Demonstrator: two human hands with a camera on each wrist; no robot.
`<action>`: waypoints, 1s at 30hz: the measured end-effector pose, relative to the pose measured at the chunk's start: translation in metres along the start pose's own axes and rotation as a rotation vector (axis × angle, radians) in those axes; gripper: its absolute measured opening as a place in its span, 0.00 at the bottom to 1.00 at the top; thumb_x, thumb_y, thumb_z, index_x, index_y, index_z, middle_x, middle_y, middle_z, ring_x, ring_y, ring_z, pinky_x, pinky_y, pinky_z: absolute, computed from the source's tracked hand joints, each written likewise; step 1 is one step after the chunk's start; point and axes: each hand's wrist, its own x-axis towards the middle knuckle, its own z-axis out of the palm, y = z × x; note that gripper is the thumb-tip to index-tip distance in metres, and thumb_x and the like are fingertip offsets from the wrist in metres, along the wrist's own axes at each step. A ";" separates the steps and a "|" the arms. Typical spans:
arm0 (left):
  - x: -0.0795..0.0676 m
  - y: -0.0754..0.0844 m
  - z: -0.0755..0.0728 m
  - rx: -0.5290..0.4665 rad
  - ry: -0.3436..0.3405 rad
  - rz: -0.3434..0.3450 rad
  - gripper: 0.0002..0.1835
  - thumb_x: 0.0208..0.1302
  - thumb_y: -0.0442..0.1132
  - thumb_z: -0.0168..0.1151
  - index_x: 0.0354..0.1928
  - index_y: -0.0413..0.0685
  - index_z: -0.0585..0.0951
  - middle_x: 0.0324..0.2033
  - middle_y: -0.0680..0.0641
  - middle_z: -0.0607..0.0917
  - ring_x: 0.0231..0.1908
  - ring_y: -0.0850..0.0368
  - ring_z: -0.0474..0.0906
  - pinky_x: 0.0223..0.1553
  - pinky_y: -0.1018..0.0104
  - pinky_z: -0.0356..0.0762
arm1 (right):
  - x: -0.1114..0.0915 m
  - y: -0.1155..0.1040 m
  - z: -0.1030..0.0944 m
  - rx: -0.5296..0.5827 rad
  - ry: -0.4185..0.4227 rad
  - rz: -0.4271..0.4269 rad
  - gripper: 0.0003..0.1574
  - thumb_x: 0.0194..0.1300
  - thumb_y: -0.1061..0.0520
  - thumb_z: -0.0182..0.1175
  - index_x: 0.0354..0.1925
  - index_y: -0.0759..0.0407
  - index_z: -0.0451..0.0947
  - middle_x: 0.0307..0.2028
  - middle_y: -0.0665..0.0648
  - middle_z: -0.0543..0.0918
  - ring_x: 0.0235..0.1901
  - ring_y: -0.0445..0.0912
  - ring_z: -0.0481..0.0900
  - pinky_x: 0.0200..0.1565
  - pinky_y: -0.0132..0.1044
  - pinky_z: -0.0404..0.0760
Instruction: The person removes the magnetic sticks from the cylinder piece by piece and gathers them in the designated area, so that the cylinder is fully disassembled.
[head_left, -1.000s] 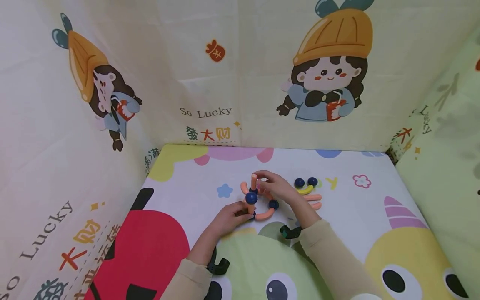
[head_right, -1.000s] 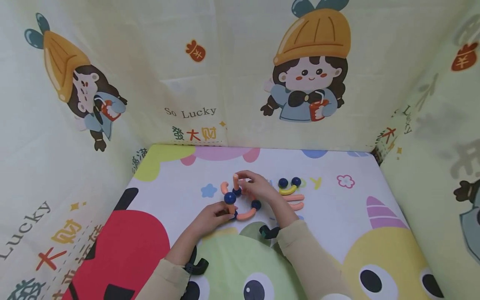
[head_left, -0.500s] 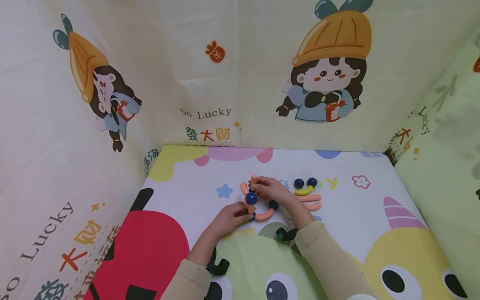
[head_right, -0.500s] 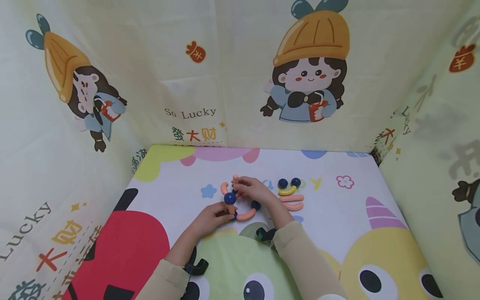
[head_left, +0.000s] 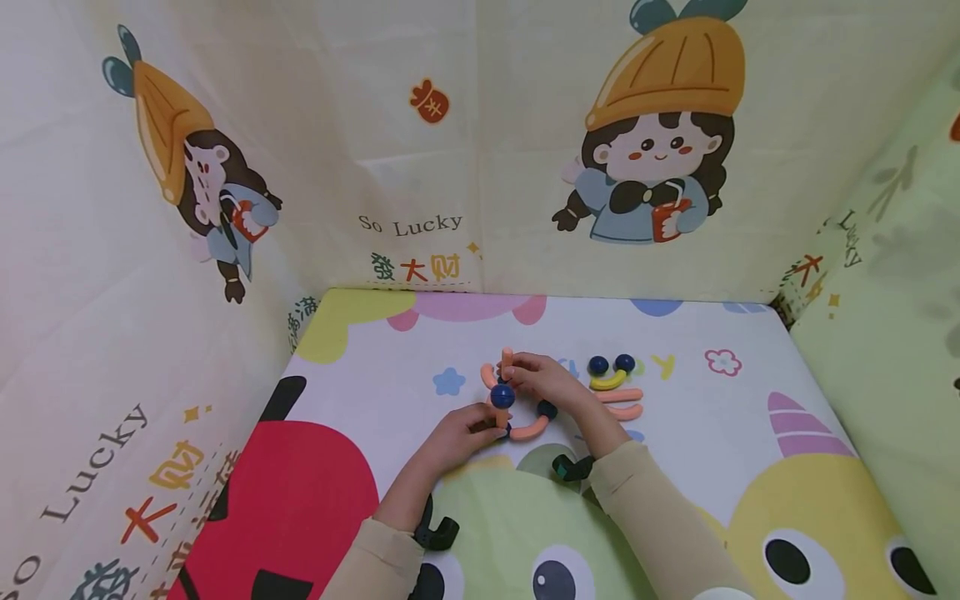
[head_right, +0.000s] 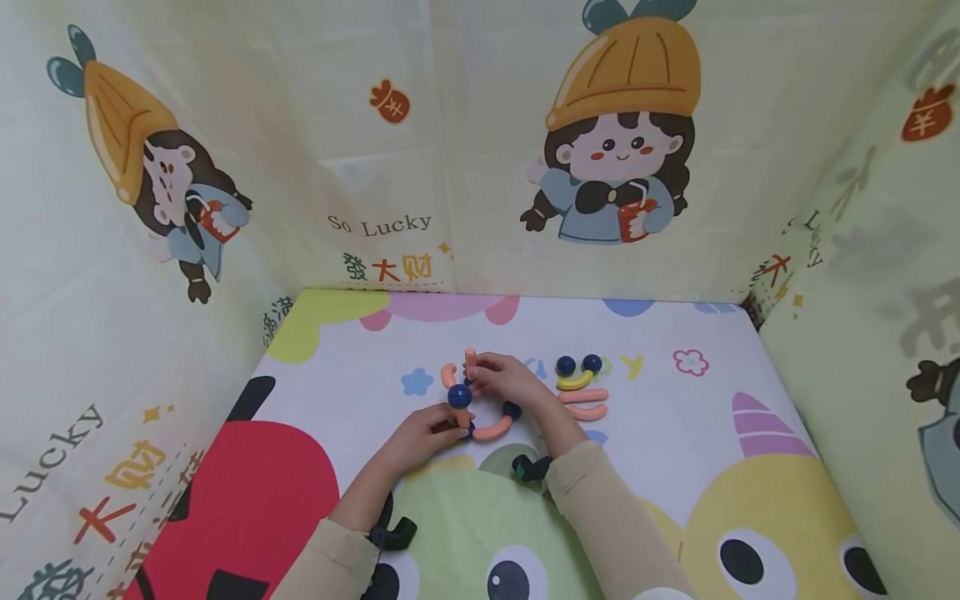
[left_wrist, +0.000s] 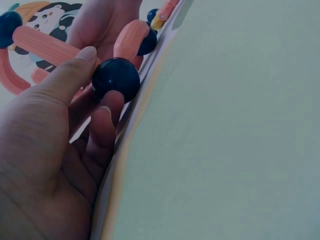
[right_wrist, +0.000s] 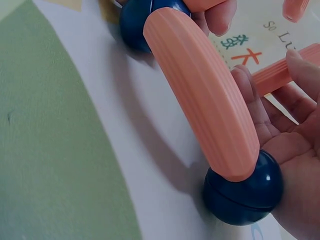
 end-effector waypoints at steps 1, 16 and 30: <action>0.000 0.000 0.000 0.001 0.000 -0.001 0.15 0.67 0.57 0.61 0.54 0.75 0.81 0.47 0.65 0.84 0.46 0.68 0.80 0.51 0.67 0.78 | 0.000 0.000 0.000 0.001 0.000 -0.006 0.23 0.72 0.43 0.56 0.60 0.49 0.77 0.51 0.57 0.83 0.49 0.48 0.81 0.56 0.43 0.79; 0.002 -0.003 0.002 -0.025 -0.003 0.005 0.09 0.67 0.55 0.62 0.47 0.74 0.81 0.50 0.65 0.84 0.47 0.68 0.81 0.51 0.67 0.78 | 0.002 0.002 0.002 0.013 0.021 0.003 0.25 0.70 0.40 0.59 0.59 0.49 0.78 0.49 0.55 0.83 0.47 0.48 0.80 0.51 0.38 0.80; 0.003 -0.001 0.001 -0.019 -0.008 -0.024 0.09 0.66 0.56 0.62 0.47 0.74 0.82 0.50 0.64 0.84 0.49 0.67 0.81 0.52 0.67 0.78 | -0.002 -0.003 -0.002 0.008 0.077 0.009 0.27 0.71 0.41 0.57 0.60 0.52 0.77 0.37 0.58 0.83 0.34 0.47 0.78 0.34 0.36 0.78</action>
